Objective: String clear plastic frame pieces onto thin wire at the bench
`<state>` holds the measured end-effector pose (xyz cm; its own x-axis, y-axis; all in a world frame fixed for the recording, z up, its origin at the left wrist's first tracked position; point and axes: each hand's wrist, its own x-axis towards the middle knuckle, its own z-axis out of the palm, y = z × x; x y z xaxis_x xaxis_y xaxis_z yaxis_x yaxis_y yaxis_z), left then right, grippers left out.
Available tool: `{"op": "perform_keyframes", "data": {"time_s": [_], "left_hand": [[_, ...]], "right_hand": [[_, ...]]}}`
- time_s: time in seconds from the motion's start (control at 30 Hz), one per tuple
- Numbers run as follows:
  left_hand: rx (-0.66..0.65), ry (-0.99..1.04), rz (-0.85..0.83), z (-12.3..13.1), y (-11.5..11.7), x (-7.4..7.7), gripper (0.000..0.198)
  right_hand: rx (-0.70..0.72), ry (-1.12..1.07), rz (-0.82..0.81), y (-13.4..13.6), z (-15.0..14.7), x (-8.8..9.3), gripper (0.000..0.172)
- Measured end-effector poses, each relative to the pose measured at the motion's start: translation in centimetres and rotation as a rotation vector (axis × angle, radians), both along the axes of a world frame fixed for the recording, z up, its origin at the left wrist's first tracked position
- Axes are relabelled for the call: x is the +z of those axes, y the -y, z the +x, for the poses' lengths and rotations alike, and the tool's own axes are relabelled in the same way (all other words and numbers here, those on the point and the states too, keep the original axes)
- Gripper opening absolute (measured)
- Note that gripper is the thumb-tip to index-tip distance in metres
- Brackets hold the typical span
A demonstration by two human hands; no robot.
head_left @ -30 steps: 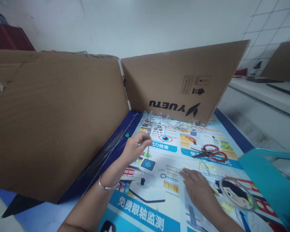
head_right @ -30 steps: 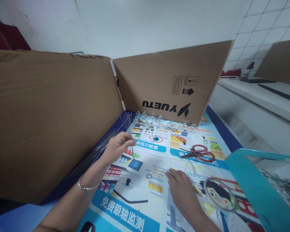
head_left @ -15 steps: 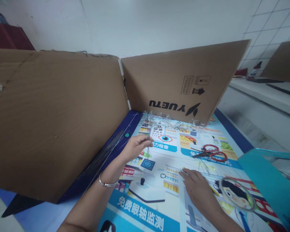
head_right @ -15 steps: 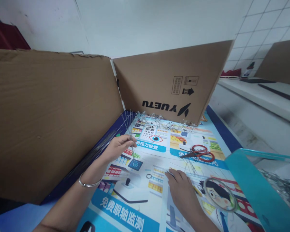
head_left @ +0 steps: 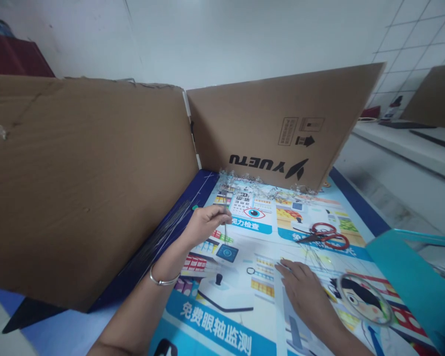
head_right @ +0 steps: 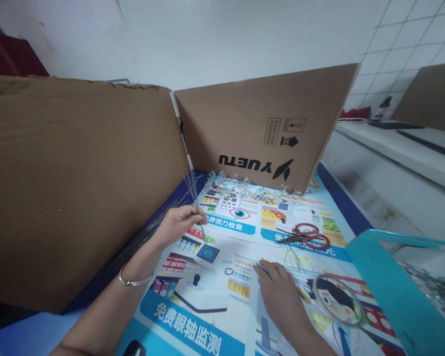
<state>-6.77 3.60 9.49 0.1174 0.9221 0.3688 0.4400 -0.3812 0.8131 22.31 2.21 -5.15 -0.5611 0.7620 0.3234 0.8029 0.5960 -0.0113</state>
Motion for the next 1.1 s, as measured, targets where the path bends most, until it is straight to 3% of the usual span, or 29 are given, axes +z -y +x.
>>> {"op": "perform_keyframes", "data": {"time_s": [0.57, 0.77, 1.1], "left_hand": [[-0.119, -0.026, -0.161, 0.1, -1.4, -2.4, 0.008], [-0.074, 0.043, -0.135, -0.1, -1.4, -2.3, 0.006], [-0.086, 0.020, -0.189, -0.4, -2.1, -3.3, 0.006]], "right_hand": [[0.010, -0.005, -0.006, 0.1, 0.0, 0.3, 0.034], [0.014, -0.012, -0.012, 0.0, 0.1, 0.2, 0.035], [0.011, -0.007, 0.018, 0.0, -0.1, 0.1, 0.035]]}}
